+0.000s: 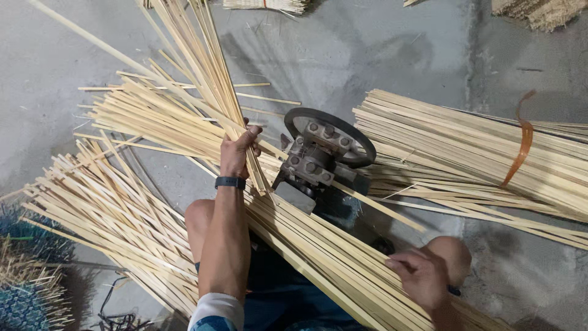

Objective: The person sits on the floor and feeds bamboo strips one at a time through a hand-cranked splitting machine, pulling each strip through the blade to split it into thinner slats, then sets the split strips aside and gathers them into bundles.

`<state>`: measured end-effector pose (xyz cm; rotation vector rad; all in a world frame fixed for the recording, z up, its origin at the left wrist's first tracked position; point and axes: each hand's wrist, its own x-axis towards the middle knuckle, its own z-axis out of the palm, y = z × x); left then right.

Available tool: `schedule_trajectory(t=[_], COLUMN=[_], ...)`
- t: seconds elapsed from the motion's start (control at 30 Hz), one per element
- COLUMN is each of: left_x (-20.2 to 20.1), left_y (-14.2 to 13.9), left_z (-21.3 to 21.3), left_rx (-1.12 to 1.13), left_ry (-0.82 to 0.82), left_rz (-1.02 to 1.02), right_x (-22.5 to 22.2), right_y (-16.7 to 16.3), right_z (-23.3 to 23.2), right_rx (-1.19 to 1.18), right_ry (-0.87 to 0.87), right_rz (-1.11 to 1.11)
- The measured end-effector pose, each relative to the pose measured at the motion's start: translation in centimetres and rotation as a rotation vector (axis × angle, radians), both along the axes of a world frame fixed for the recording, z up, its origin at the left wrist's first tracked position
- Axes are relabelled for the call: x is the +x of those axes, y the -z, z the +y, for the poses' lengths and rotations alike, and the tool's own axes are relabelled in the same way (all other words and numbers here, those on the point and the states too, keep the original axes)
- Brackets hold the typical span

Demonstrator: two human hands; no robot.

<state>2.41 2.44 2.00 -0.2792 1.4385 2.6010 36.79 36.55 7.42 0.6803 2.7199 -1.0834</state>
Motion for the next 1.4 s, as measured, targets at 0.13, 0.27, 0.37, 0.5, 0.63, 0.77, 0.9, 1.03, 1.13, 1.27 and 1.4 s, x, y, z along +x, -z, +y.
schedule_trajectory(t=[0.13,0.27,0.37,0.5,0.63,0.77,0.9,1.03,1.13,1.27,1.4], left_x=[0.0,0.0,0.1,0.0,-0.2,-0.2,-0.1,0.2,0.3,0.6,0.9], left_y=[0.1,-0.1,-0.3,-0.7,-0.8,-0.3,0.9,1.9,2.1,1.6,0.7], left_z=[-0.1,-0.1,-0.3,-0.5,-0.6,-1.3,-2.1,-2.0,-1.6,-0.9,-0.3], left_rx=[0.005,0.007,0.007,-0.024,0.036,0.182,0.167,0.19,0.218,0.142,0.07], left_ry=[0.006,-0.003,-0.004,-0.034,-0.099,-0.105,-0.109,-0.08,-0.029,0.015,-0.005], left_rz=[0.005,-0.023,-0.02,-0.03,-0.036,-0.032,-0.004,0.003,0.003,-0.024,-0.028], right_x=[1.8,4.3,5.9,7.7,8.8,9.2,8.6,5.4,0.5,-2.2,-1.9], right_y=[0.5,2.0,2.7,2.5,3.6,4.1,4.0,3.9,3.2,0.8,0.0], right_z=[3.1,5.9,9.0,15.5,18.7,20.3,20.1,15.8,10.7,3.5,-0.8], right_rx=[-0.192,-0.091,0.048,0.252,0.282,0.297,0.42,0.362,0.582,0.566,0.333], right_ry=[-0.01,0.026,0.087,0.163,0.199,0.162,0.235,0.019,-0.31,-0.346,-0.373], right_rz=[0.087,0.061,0.007,-0.128,-0.021,0.011,-0.057,0.165,0.37,0.594,0.375])
